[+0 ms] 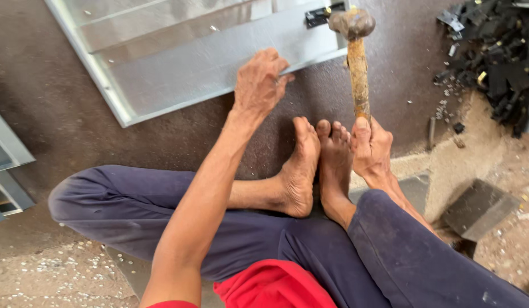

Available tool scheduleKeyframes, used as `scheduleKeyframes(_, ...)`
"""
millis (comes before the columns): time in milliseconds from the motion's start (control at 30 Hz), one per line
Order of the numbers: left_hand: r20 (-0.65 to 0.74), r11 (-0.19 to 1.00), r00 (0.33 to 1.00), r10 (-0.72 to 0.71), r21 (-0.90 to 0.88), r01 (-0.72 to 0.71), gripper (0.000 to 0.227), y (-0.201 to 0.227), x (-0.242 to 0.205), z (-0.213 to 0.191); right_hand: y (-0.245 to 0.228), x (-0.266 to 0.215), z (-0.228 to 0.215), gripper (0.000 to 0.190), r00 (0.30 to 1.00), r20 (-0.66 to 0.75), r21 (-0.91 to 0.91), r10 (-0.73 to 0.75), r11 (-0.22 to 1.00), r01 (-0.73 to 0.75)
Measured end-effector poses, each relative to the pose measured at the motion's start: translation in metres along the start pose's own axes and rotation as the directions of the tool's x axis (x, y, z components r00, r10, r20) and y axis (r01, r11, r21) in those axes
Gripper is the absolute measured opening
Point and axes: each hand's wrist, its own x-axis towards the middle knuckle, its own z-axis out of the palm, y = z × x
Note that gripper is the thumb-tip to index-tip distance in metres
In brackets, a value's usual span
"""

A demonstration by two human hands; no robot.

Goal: The person sits on the floor and uses a hammer to attach metal hinges to rectangular metal frames. They repeatedly pick up hinges, position them on the frame, and strike them with the hammer to secure them in place.

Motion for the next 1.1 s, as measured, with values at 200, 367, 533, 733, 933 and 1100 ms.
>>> scheduleKeyframes(200,-0.052,1.000,0.998,0.024,-0.004,-0.024,0.022,0.001,0.001,-0.006,0.006,0.002,-0.004,0.050,0.999,0.002,-0.019,-0.037,0.999,0.037)
scheduleKeyframes(367,-0.029,1.000,1.000,0.011,-0.026,-0.012,0.023,0.002,0.001,-0.004,-0.003,0.002,-0.004,0.050,0.998,0.033,-0.025,-0.062,0.998,0.063)
scheduleKeyframes(533,-0.008,1.000,1.000,0.015,-0.010,-0.015,0.024,-0.002,0.004,-0.006,-0.012,0.006,-0.005,0.050,0.992,0.032,-0.030,-0.125,0.992,0.126)
scheduleKeyframes(733,0.034,0.998,0.999,0.007,-0.067,-0.005,0.024,-0.004,0.001,0.000,-0.008,0.004,-0.002,0.046,0.988,0.052,-0.147,-0.142,0.978,0.149)
scheduleKeyframes(933,0.019,0.999,1.000,0.003,-0.045,-0.002,0.021,-0.006,0.003,0.004,-0.005,0.006,-0.010,0.048,0.999,0.015,-0.056,-0.039,0.998,0.040)
scheduleKeyframes(1100,-0.004,0.998,1.000,-0.011,-0.056,0.010,0.021,-0.004,0.008,-0.003,-0.013,0.010,-0.015,0.048,0.995,0.000,-0.017,-0.096,0.995,0.096)
